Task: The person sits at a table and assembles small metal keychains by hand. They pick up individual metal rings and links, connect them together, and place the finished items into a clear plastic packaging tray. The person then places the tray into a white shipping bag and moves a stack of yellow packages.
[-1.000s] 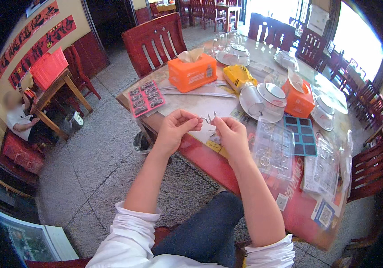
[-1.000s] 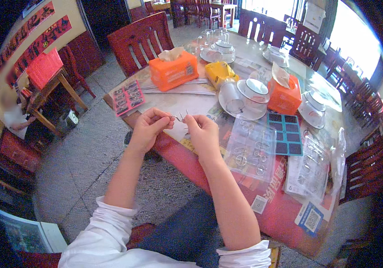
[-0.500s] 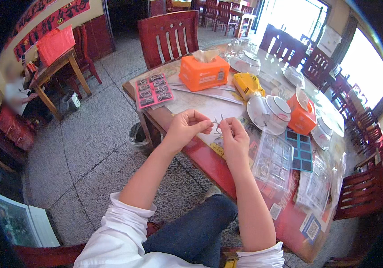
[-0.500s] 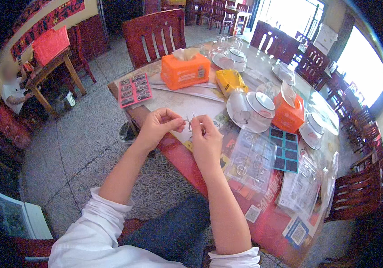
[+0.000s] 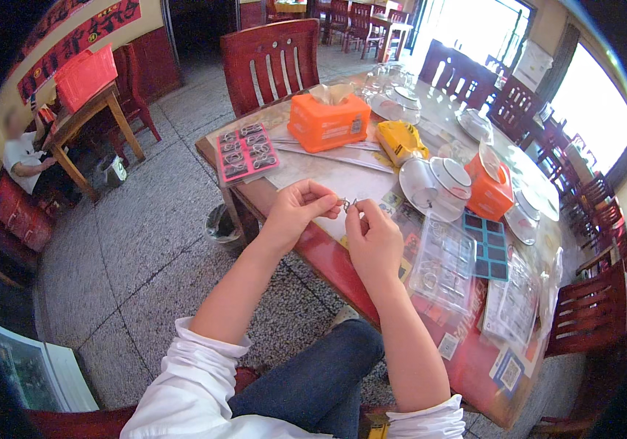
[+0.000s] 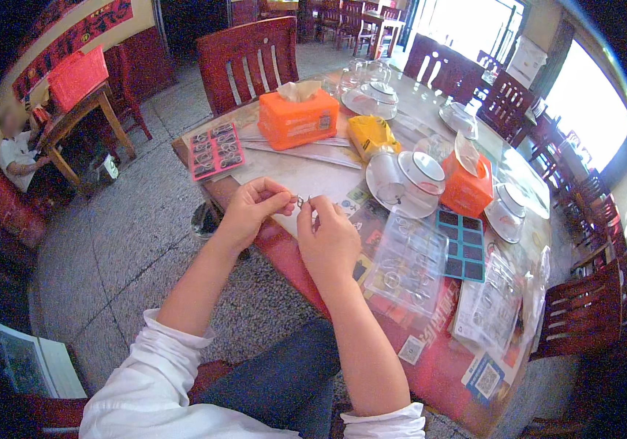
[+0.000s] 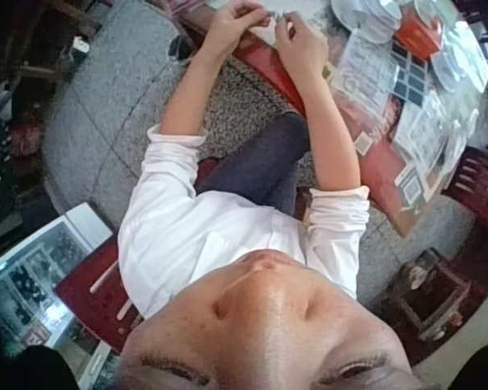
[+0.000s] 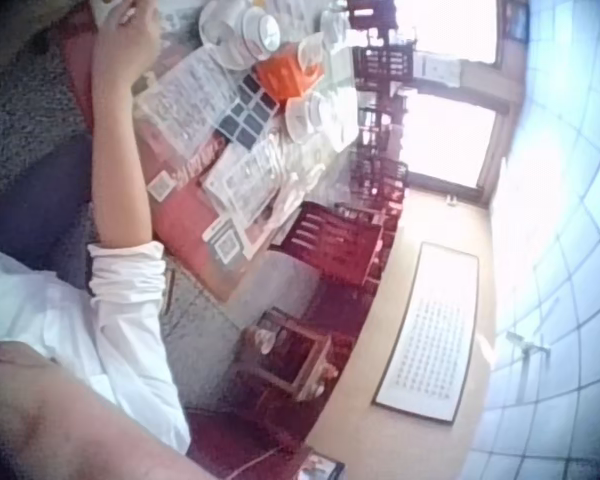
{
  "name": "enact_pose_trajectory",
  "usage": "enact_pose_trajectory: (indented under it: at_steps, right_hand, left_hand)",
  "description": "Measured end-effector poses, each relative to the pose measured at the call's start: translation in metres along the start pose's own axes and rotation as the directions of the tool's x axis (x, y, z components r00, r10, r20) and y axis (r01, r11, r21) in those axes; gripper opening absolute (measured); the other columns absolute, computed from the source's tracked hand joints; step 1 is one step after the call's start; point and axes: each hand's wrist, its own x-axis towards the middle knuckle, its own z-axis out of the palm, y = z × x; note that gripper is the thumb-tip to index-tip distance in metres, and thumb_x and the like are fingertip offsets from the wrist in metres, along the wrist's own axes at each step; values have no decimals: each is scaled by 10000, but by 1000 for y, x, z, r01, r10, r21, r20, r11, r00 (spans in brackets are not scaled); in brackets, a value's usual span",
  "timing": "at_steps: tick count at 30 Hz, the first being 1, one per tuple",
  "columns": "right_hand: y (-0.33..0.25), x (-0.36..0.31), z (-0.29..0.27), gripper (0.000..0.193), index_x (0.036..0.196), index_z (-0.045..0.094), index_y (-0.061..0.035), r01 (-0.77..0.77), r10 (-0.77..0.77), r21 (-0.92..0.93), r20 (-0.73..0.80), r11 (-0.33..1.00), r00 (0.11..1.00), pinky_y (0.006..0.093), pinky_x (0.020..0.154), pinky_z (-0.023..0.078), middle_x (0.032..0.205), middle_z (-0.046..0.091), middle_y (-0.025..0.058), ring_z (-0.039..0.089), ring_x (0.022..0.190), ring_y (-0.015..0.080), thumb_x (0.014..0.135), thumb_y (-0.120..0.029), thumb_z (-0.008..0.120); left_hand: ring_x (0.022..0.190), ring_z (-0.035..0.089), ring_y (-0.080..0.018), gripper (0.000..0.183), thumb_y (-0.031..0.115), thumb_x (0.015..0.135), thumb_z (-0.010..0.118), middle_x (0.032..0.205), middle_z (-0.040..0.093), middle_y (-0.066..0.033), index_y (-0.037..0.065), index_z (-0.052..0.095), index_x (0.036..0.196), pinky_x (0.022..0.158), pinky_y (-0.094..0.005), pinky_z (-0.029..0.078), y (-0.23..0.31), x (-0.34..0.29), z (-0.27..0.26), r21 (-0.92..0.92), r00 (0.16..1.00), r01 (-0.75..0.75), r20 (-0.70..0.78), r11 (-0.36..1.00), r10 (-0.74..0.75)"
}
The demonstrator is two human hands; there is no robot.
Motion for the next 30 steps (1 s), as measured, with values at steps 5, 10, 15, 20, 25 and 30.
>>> enact_pose_trajectory:
  at_steps: [5, 10, 15, 20, 25, 30]
  right_hand:
    - [-3, 2, -2, 175, 973, 603, -88, -106, 105, 16, 38, 994, 994, 442, 605, 474, 724, 630, 134, 627, 664, 327, 870, -228, 582]
    - [1, 1, 1, 155, 939, 616, -76, 15, -15, 52, -11, 999, 1000, 426, 621, 481, 771, 642, 131, 634, 680, 314, 878, -215, 585]
    - [-3, 1, -2, 148, 888, 634, -74, 39, -38, 36, -17, 999, 999, 399, 612, 482, 797, 644, 113, 631, 666, 285, 875, -217, 600]
    - [-4, 1, -4, 133, 872, 649, -87, 89, -90, -24, -56, 996, 994, 391, 586, 471, 742, 615, 87, 617, 633, 267, 853, -217, 626]
    - [-4, 1, -4, 112, 861, 683, -107, 89, -90, -17, -64, 996, 994, 394, 592, 471, 732, 609, 81, 618, 637, 268, 820, -207, 654]
    - [8, 5, -2, 117, 823, 700, -82, -1, 3, 131, -18, 991, 1000, 388, 619, 485, 769, 637, 97, 632, 677, 276, 785, -189, 671]
  left_hand:
    - [789, 654, -141, 129, 75, 866, 666, 889, 666, -100, -10, 601, 938, 729, -260, 552, 2, -1, 3, -16, 1000, -5, 9, 1000, 5]
    - [775, 650, -136, 138, 77, 862, 673, 868, 664, -94, -13, 597, 933, 714, -254, 550, 2, -1, 4, -5, 1000, -26, -14, 1000, 25]
    - [754, 619, -126, 125, 78, 854, 677, 836, 658, -73, 7, 603, 925, 719, -258, 510, -3, 0, 5, 38, 999, -47, -17, 998, 47]
    - [749, 605, -109, 112, 75, 840, 684, 820, 649, -47, 16, 614, 903, 706, -241, 495, -1, -2, 7, 78, 998, -57, -33, 995, 60]
    - [758, 601, -104, 138, 84, 831, 696, 838, 645, -41, 16, 611, 917, 702, -231, 487, 3, -5, 6, 130, 998, -51, -22, 990, 54]
    - [786, 611, -98, 182, 95, 830, 706, 898, 653, -35, 24, 612, 969, 698, -226, 484, 0, -5, 13, 102, 996, -89, 18, 991, 88]
